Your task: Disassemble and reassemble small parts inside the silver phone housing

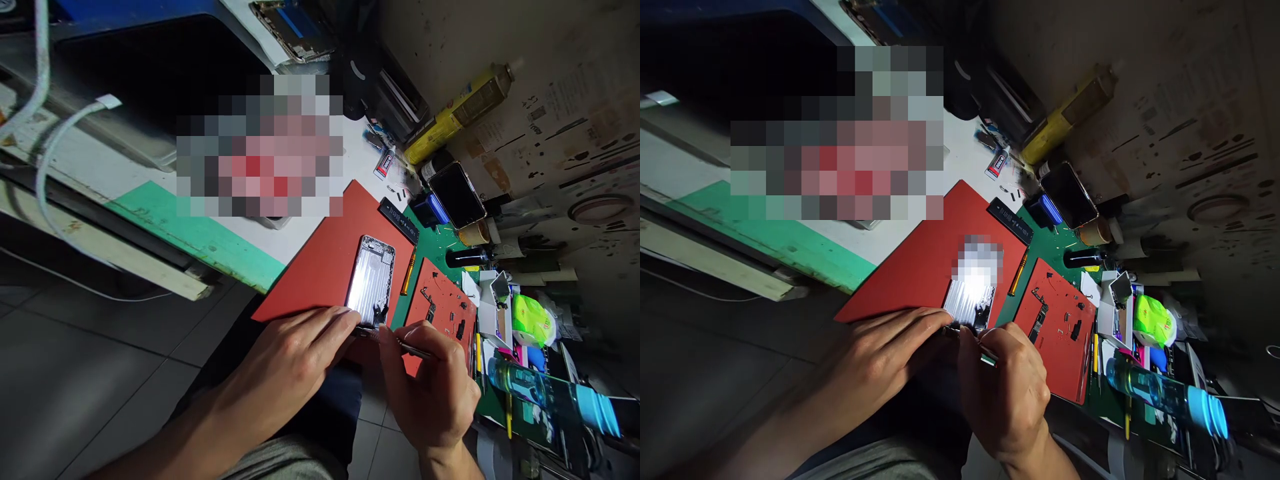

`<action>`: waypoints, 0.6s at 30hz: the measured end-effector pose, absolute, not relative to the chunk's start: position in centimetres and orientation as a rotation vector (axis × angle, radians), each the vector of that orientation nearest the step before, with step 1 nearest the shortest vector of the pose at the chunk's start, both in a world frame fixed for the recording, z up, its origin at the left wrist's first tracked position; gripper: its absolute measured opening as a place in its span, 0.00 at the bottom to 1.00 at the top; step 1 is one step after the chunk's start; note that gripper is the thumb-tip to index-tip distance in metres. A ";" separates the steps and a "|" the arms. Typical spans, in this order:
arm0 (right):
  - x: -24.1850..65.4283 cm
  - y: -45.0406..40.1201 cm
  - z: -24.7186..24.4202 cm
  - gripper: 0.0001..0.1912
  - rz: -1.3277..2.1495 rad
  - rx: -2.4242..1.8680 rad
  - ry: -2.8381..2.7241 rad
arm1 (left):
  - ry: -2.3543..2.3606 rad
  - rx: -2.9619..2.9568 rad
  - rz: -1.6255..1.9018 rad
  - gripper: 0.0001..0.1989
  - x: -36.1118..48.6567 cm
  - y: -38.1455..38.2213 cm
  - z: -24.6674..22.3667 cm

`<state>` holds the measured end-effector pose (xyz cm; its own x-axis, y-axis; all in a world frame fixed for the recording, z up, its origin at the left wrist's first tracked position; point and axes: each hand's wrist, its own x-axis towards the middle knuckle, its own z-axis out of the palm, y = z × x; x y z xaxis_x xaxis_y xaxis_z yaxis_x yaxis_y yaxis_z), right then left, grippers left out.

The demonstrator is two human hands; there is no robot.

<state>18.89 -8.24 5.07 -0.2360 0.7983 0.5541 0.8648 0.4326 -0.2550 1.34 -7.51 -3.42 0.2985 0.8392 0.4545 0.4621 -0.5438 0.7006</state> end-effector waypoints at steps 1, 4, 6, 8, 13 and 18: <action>18.9 -8.2 5.1 0.11 -0.123 -1.386 -2.070 | 1.157 2.128 1.150 0.33 1.3 -7.5 -3.4; 19.0 -8.2 5.2 0.11 -0.039 -1.376 -2.084 | 1.143 2.111 1.154 0.31 1.3 -7.6 -3.5; 19.0 -8.3 5.4 0.12 0.044 -1.369 -2.100 | 1.148 2.097 1.151 0.30 1.3 -7.7 -3.5; 19.0 -8.3 5.6 0.12 0.114 -1.352 -2.132 | 1.144 2.087 1.151 0.27 1.3 -7.7 -3.6; 18.8 -8.2 5.9 0.11 -0.002 -1.285 -2.206 | 1.100 2.065 1.130 0.23 1.1 -7.5 -3.5; 18.6 -7.6 5.9 0.09 -0.101 -1.260 -2.210 | 1.111 2.059 1.117 0.20 1.0 -7.4 -3.4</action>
<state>18.58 -7.63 5.90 -0.3804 0.7631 0.5224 0.8075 0.5494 -0.2146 1.04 -7.42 -3.44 0.3159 0.8555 0.4103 0.4060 -0.5127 0.7565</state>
